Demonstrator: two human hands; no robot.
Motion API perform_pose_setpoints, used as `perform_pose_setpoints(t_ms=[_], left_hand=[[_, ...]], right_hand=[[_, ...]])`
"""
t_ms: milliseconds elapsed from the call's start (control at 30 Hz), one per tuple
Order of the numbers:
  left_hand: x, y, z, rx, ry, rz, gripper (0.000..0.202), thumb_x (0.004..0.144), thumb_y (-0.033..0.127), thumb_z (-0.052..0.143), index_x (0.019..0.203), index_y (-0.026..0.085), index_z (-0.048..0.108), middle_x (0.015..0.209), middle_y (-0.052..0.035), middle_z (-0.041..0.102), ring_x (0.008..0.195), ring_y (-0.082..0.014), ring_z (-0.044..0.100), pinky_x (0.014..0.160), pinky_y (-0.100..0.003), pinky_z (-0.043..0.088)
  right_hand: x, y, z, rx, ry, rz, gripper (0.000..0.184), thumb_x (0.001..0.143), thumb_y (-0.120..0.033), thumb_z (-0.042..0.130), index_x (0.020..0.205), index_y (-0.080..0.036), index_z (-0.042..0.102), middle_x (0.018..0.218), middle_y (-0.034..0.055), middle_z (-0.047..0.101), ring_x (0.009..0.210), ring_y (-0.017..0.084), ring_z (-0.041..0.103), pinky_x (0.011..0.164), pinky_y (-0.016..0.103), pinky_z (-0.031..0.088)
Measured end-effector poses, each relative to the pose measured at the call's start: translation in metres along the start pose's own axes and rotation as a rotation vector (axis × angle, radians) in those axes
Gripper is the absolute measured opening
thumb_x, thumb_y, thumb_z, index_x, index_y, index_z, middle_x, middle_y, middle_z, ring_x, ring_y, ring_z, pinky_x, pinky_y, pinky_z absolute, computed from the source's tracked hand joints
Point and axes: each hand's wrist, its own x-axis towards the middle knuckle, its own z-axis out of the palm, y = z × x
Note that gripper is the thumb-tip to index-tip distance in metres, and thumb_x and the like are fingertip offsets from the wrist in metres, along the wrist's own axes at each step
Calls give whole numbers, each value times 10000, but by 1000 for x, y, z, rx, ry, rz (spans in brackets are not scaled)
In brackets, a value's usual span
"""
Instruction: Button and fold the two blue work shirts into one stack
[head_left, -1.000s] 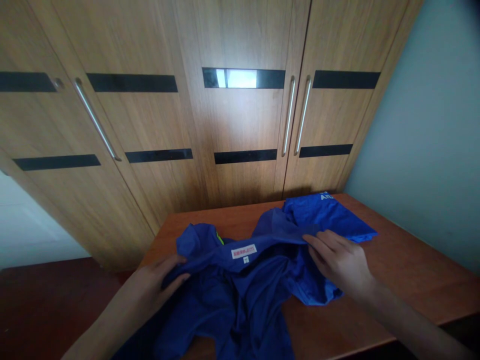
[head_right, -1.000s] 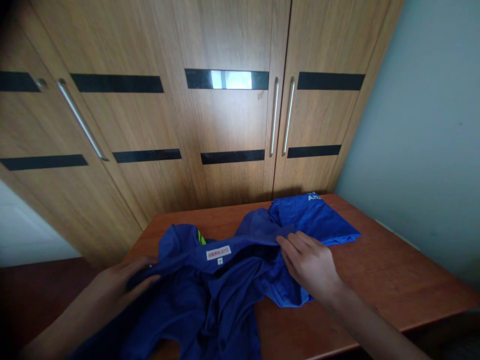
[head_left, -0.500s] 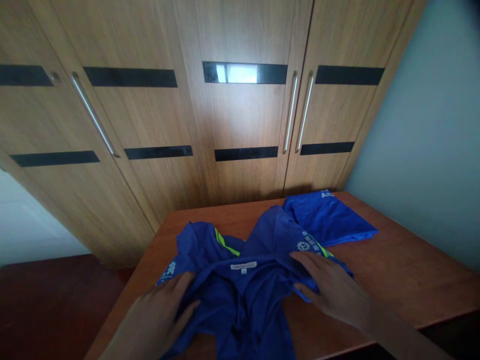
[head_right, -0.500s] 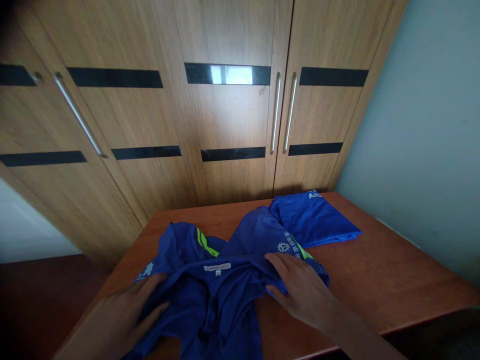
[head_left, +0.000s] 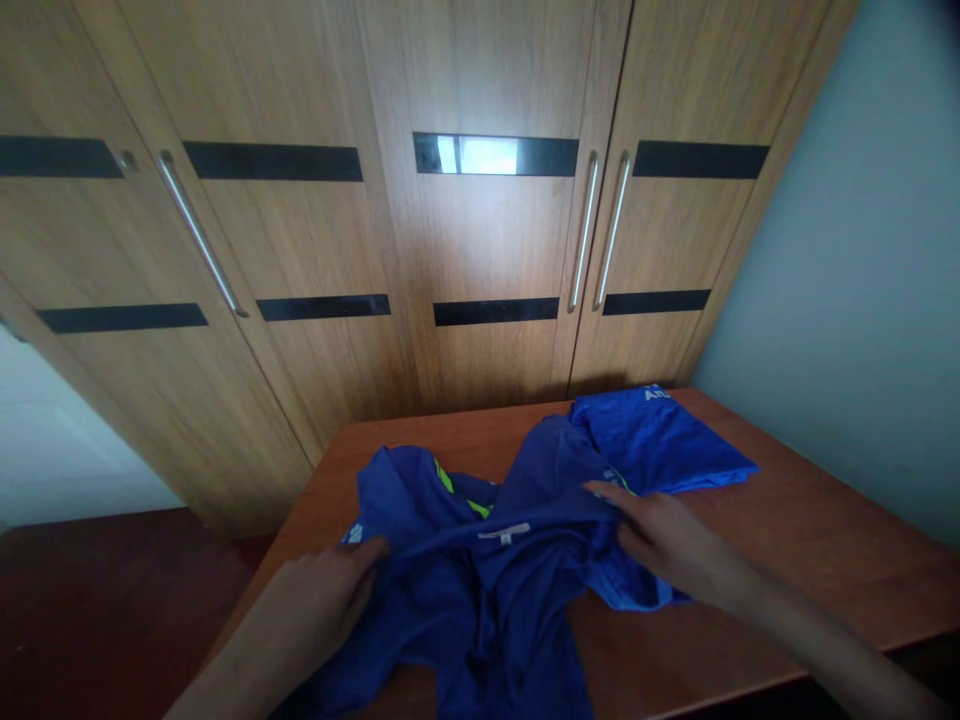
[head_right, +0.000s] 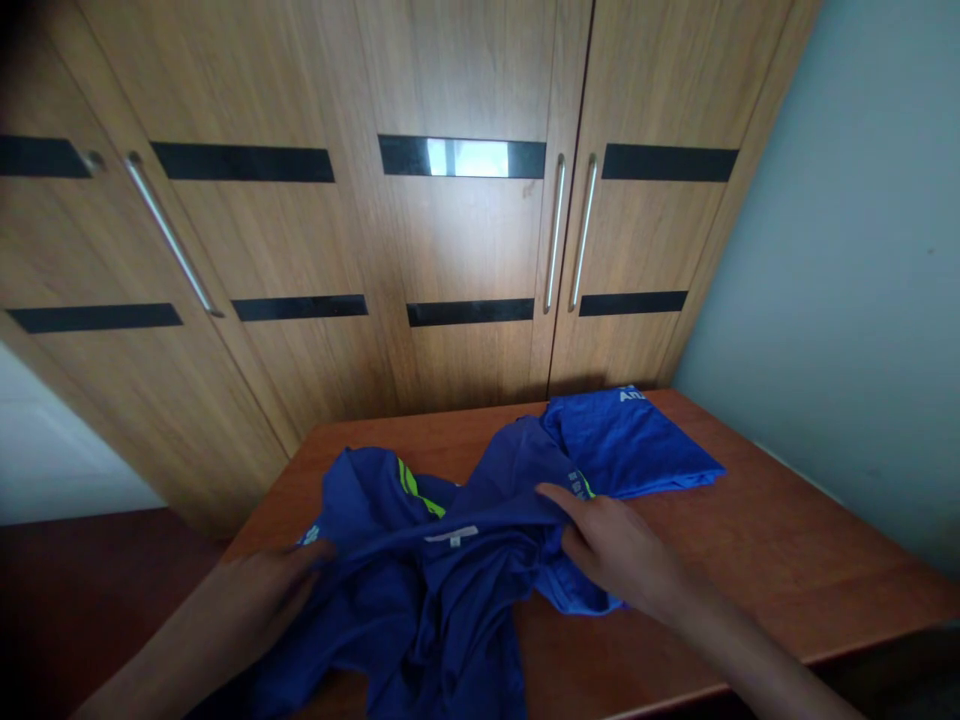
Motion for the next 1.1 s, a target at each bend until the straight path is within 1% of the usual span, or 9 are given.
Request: perform_pose_setpoints(t_ms=[167, 267, 367, 467, 567, 733, 833, 933, 1100], left_hand=[[4, -2, -16, -85, 115, 128, 276, 934, 306, 317, 871, 219, 571, 874, -39, 647, 784, -188, 633, 716, -292, 458], [7, 12, -14, -138, 134, 178, 307, 909, 428, 416, 1101, 246, 571, 1132, -62, 624, 916, -214, 636, 812, -326, 474], [15, 25, -3, -111, 126, 150, 506, 844, 455, 531, 1315, 280, 477, 1270, -83, 593, 1052, -281, 621, 891, -385, 466], [26, 26, 4, -127, 114, 133, 458, 886, 307, 436, 1339, 259, 482, 1123, -91, 679, 1006, -279, 648, 875, -389, 470], [31, 18, -7, -340, 168, 142, 499, 860, 223, 425, 1357, 236, 466, 985, -63, 708, 874, -227, 674, 791, -335, 498], [19, 21, -68, -979, 194, 111, 545, 885, 345, 481, 1404, 197, 407, 660, 23, 644, 444, -119, 564, 430, -210, 440], [8, 37, -118, -1220, 430, 127, 439, 817, 303, 624, 1236, 180, 584, 663, 11, 677, 527, -112, 622, 469, -174, 476], [-4, 58, -170, -1330, 658, 265, 315, 778, 238, 674, 1086, 173, 666, 768, 3, 727, 567, -91, 640, 524, -168, 527], [-6, 92, -265, -1050, 1033, 620, 316, 872, 179, 604, 1177, 97, 606, 910, 29, 714, 785, -88, 673, 810, -269, 544]], right_hand=[[10, -22, -44, 558, 99, 166, 518, 866, -312, 430, 1350, -134, 482, 449, -91, 458, 354, 98, 453, 392, 198, 369], [16, -37, -59, 713, 135, 214, 549, 823, -359, 510, 1316, -119, 508, 420, -99, 445, 349, 89, 441, 385, 186, 357], [19, -43, -58, 844, 115, 251, 556, 817, -398, 551, 1320, -166, 514, 449, -81, 500, 377, 94, 482, 375, 174, 336], [20, -41, -51, 957, 139, 286, 531, 820, -432, 582, 1288, -183, 550, 464, -72, 523, 367, 80, 455, 360, 165, 301], [18, -41, -49, 1080, 203, 321, 460, 810, -414, 623, 1197, -166, 614, 435, -80, 498, 339, 54, 388, 348, 154, 264], [15, -60, -72, 1294, 287, 259, 335, 806, -331, 663, 1095, -162, 662, 592, -1, 661, 479, 86, 588, 413, 148, 385], [16, -82, -105, 1292, 341, 58, 297, 812, -284, 665, 1085, -168, 675, 889, 84, 744, 765, 161, 709, 545, 172, 509], [22, -112, -148, 1143, 464, -195, 268, 834, -254, 639, 1091, -188, 674, 1061, 86, 725, 925, 191, 703, 658, 209, 565], [55, -169, -230, 808, 716, -504, 351, 917, -120, 377, 1197, -94, 586, 1045, 14, 716, 1019, 182, 659, 827, 296, 502]])
